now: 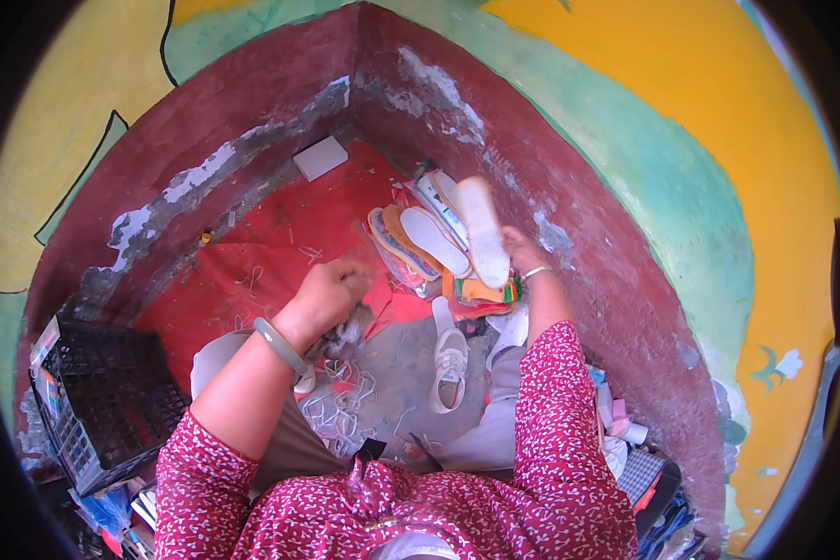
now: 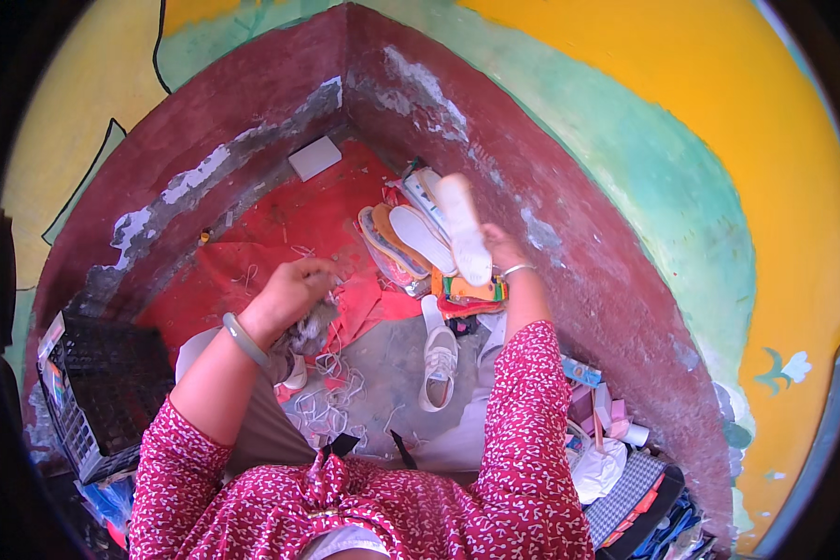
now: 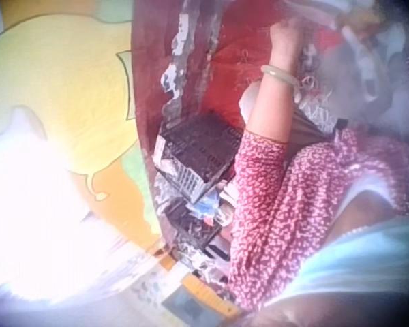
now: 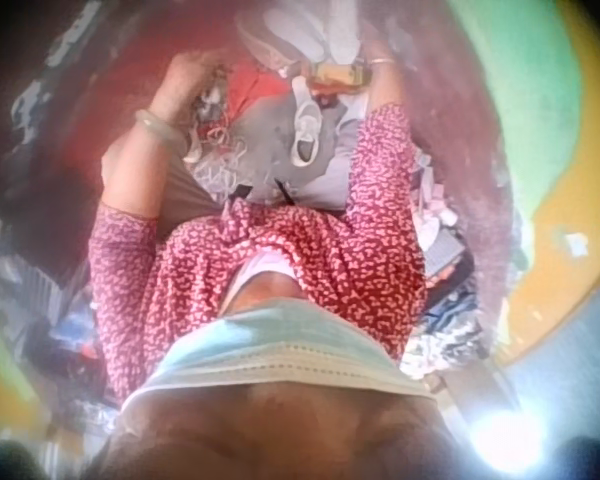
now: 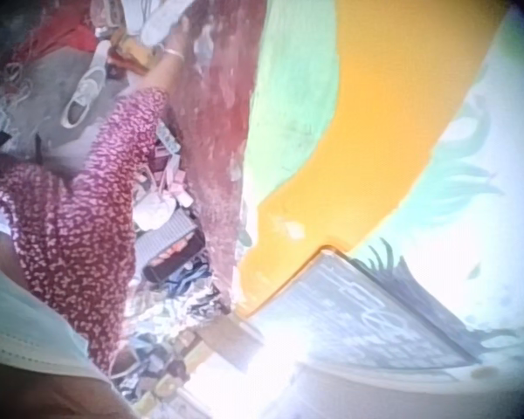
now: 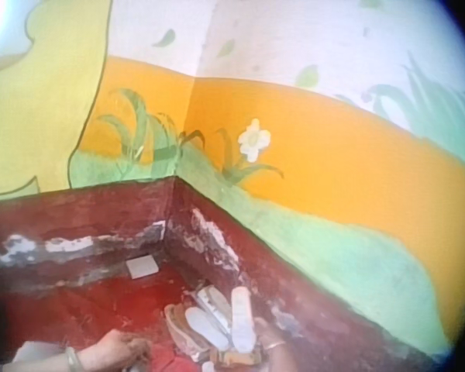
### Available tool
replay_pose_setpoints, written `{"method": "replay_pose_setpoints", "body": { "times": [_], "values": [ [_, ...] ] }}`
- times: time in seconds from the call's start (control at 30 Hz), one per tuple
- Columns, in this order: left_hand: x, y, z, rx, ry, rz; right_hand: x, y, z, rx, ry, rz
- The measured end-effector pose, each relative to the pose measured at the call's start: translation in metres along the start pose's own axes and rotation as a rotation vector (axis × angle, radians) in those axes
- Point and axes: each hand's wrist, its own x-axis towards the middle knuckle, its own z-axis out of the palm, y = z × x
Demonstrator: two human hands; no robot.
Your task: The person cleans a shoe and several insoles by hand with a cloth.
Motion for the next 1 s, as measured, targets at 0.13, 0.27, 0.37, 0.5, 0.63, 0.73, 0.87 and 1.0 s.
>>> {"method": "replay_pose_setpoints", "body": {
  "times": [0.13,0.27,0.37,0.5,0.63,0.73,0.87,1.0],
  "values": [
    [0.012,-0.034,0.002,0.623,-0.022,0.283,-0.002,-0.025,0.067,-0.686,-0.427,-0.049],
    [0.008,-0.034,0.004,0.819,-0.099,0.168,-0.041,-0.088,0.156,-1.074,-0.634,-0.404],
    [0.008,-0.04,0.004,0.924,-0.229,0.071,-0.058,-0.12,0.186,-1.02,-0.67,-0.595],
    [0.015,-0.059,0.001,0.925,-0.214,0.112,-0.035,-0.121,0.184,-0.519,-0.816,-0.702],
    [0.012,-0.04,-0.009,0.804,-0.243,0.081,0.043,-0.074,0.12,0.02,-0.094,-0.053],
    [0.015,-0.035,-0.007,0.778,-0.241,0.113,0.102,0.059,0.036,-0.568,0.329,0.115],
    [0.019,-0.031,-0.009,0.801,-0.249,0.063,0.12,0.093,0.018,-0.66,0.294,0.33],
    [0.021,-0.027,-0.007,0.784,-0.243,0.036,0.131,0.097,0.04,-0.744,0.347,0.372]
  ]
}}
